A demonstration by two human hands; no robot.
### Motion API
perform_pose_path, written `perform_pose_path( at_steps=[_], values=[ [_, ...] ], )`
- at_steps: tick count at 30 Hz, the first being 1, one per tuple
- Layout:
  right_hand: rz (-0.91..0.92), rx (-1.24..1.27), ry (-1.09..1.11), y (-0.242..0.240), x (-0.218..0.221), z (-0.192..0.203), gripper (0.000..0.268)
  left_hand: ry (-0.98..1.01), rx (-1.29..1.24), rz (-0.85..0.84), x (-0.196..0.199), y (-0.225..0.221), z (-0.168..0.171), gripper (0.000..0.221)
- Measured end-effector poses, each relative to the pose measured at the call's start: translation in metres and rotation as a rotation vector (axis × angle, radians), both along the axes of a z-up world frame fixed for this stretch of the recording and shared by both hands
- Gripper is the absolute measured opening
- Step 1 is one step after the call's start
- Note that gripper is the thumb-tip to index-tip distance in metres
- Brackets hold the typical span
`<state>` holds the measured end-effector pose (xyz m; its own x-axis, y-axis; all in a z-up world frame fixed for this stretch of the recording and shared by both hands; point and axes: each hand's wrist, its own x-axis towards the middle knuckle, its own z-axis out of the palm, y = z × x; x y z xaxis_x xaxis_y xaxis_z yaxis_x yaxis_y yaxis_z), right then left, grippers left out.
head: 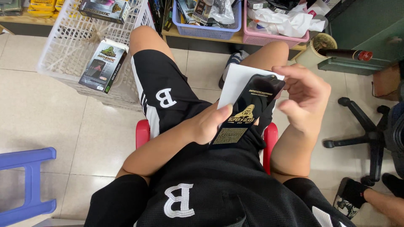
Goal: The recorder is seen inspecting different types of screen protectors for mobile phones, taking them out of their packaging and examining them.
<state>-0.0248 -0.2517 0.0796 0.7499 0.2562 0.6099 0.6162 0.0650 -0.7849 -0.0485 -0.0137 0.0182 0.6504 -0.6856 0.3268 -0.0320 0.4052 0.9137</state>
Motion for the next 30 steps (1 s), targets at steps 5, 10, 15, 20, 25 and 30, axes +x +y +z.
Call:
perform_pose_path(
  at_steps=[5, 10, 15, 20, 25, 30],
  values=[
    [-0.026, 0.073, 0.132, -0.008, -0.007, -0.009, 0.029, -0.414, 0.138, 0.287, 0.016, 0.011, 0.02, 0.052],
    [-0.059, -0.176, 0.012, -0.007, -0.008, 0.013, 0.022, -0.497, 0.208, 0.54, 0.021, 0.022, 0.035, 0.022],
    [-0.111, -0.39, 0.04, -0.002, -0.02, 0.03, 0.025, -0.391, 0.103, 0.506, 0.022, 0.025, 0.035, 0.024],
    [-0.234, 0.026, -0.133, -0.039, -0.008, -0.02, 0.013, -0.494, 0.109, 0.662, 0.025, 0.026, 0.036, 0.032],
    [-0.323, 0.585, -0.284, -0.076, 0.02, -0.071, 0.016, -0.514, 0.146, 0.711, 0.03, 0.031, 0.033, 0.038],
    [-0.434, 0.616, -0.325, -0.054, 0.013, -0.057, 0.02, -0.512, 0.179, 0.658, 0.028, 0.033, 0.036, 0.046]
  ],
)
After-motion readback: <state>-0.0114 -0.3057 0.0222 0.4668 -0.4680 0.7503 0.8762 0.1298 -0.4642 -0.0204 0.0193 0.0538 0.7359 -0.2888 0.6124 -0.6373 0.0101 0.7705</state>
